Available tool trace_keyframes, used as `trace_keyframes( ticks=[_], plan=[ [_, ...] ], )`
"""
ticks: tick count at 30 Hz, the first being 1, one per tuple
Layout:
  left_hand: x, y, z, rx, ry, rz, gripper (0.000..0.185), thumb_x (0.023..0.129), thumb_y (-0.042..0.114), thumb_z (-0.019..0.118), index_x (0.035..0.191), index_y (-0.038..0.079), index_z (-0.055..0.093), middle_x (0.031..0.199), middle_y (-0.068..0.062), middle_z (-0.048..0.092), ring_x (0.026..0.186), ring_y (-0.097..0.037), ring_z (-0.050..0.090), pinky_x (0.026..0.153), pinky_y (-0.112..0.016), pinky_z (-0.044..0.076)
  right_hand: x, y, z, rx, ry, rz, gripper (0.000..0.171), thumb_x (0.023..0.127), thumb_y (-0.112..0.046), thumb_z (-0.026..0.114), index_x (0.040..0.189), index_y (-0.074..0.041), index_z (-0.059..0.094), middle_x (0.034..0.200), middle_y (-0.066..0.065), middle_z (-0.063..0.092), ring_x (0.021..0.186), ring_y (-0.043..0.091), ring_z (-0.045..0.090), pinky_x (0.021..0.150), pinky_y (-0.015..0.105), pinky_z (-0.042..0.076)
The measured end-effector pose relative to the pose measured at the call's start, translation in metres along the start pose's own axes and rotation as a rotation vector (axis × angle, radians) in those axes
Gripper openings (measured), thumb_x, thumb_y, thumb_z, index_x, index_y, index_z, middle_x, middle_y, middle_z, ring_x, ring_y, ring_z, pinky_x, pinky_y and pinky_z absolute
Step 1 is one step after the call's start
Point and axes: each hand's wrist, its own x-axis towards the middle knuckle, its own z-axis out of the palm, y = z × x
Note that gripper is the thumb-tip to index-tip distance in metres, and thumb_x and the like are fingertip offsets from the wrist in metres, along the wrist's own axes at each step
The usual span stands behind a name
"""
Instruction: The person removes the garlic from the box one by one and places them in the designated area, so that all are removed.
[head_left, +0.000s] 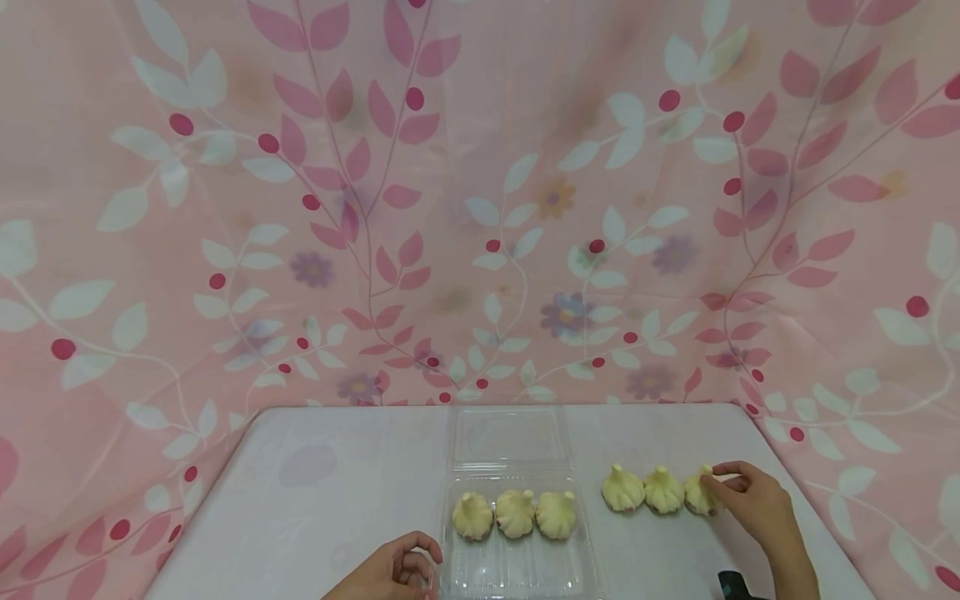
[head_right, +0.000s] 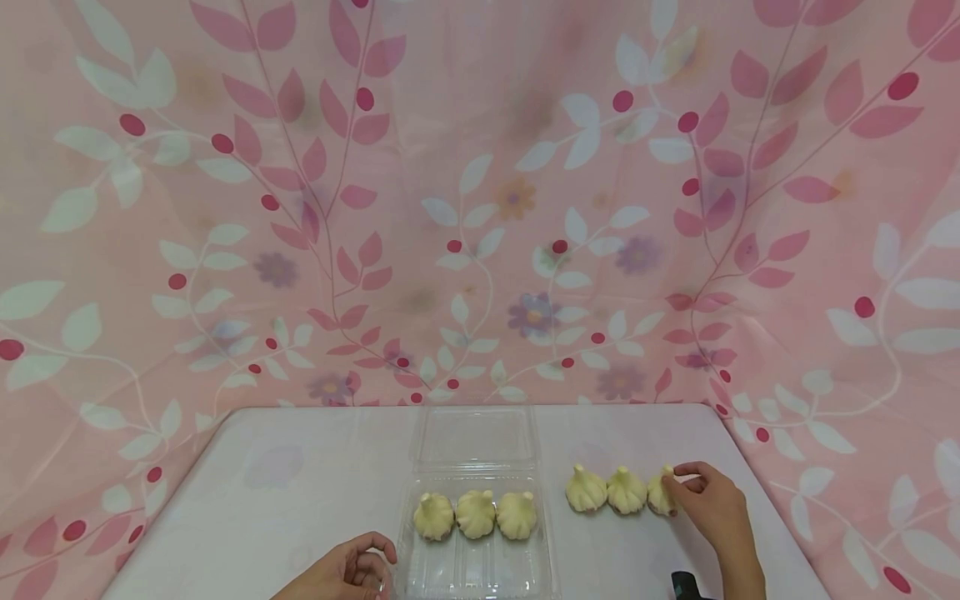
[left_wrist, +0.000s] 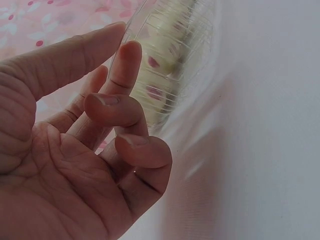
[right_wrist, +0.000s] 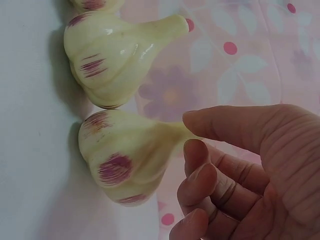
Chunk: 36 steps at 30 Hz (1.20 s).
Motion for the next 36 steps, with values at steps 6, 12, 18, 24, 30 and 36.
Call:
trace_keyframes(
  ticks=[6,12,18,24,30,36],
  plan=[
    [0.0,0.001,0.0,0.008,0.006,-0.005,0.034,0.089,0.006,0.061,0.118,-0.003,0.046,0.089,-0.003,0.062,0.078,-0.013,0.063,0.065,-0.021,0.048,-0.003,-0.004,-0.002,-0.008,0.026,-0.02,0.051,0.082,-0.045,0.067,0.108,-0.002,0.062,0.074,0.002,0.064,0.058,0.013,0.052,0.048,0.029,0.038],
    [-0.001,0.003,0.002,0.007,0.015,-0.024,0.036,0.09,0.007,0.06,0.12,-0.006,0.044,0.089,-0.003,0.063,0.077,-0.013,0.062,0.065,-0.021,0.048,-0.007,-0.011,-0.004,-0.005,0.024,-0.037,0.054,0.082,-0.049,0.065,0.109,-0.003,0.061,0.076,0.003,0.065,0.063,0.014,0.055,0.049,0.029,0.04],
    [-0.002,0.006,0.004,0.004,0.02,-0.04,0.038,0.09,0.007,0.059,0.121,-0.008,0.041,0.091,-0.006,0.064,0.072,-0.011,0.06,0.064,-0.021,0.047,-0.012,-0.023,-0.008,-0.012,0.006,-0.052,0.06,0.082,-0.055,0.061,0.112,-0.004,0.059,0.08,0.005,0.066,0.066,0.016,0.056,0.051,0.031,0.042],
    [-0.002,0.007,0.005,0.017,0.018,-0.028,0.036,0.09,0.006,0.059,0.12,-0.007,0.043,0.092,-0.007,0.065,0.071,-0.011,0.06,0.063,-0.02,0.047,-0.017,-0.035,-0.007,0.011,0.019,-0.066,0.058,0.083,-0.054,0.062,0.113,-0.005,0.059,0.08,0.005,0.065,0.063,0.015,0.054,0.05,0.03,0.041],
    [-0.002,0.006,0.004,0.009,0.003,-0.013,0.034,0.09,0.004,0.059,0.118,-0.004,0.044,0.092,-0.007,0.064,0.073,-0.012,0.061,0.063,-0.021,0.048,-0.02,-0.047,-0.002,0.028,0.056,-0.11,0.051,0.082,-0.05,0.065,0.109,-0.007,0.061,0.077,0.003,0.064,0.056,0.014,0.056,0.046,0.028,0.041],
    [-0.002,0.006,0.005,-0.003,0.008,-0.024,0.034,0.09,0.005,0.06,0.119,-0.004,0.044,0.092,-0.007,0.064,0.073,-0.012,0.061,0.064,-0.021,0.048,-0.024,-0.058,0.001,0.037,0.061,-0.157,0.045,0.082,-0.047,0.067,0.106,-0.009,0.063,0.076,0.001,0.064,0.057,0.01,0.054,0.046,0.027,0.04]
  ],
)
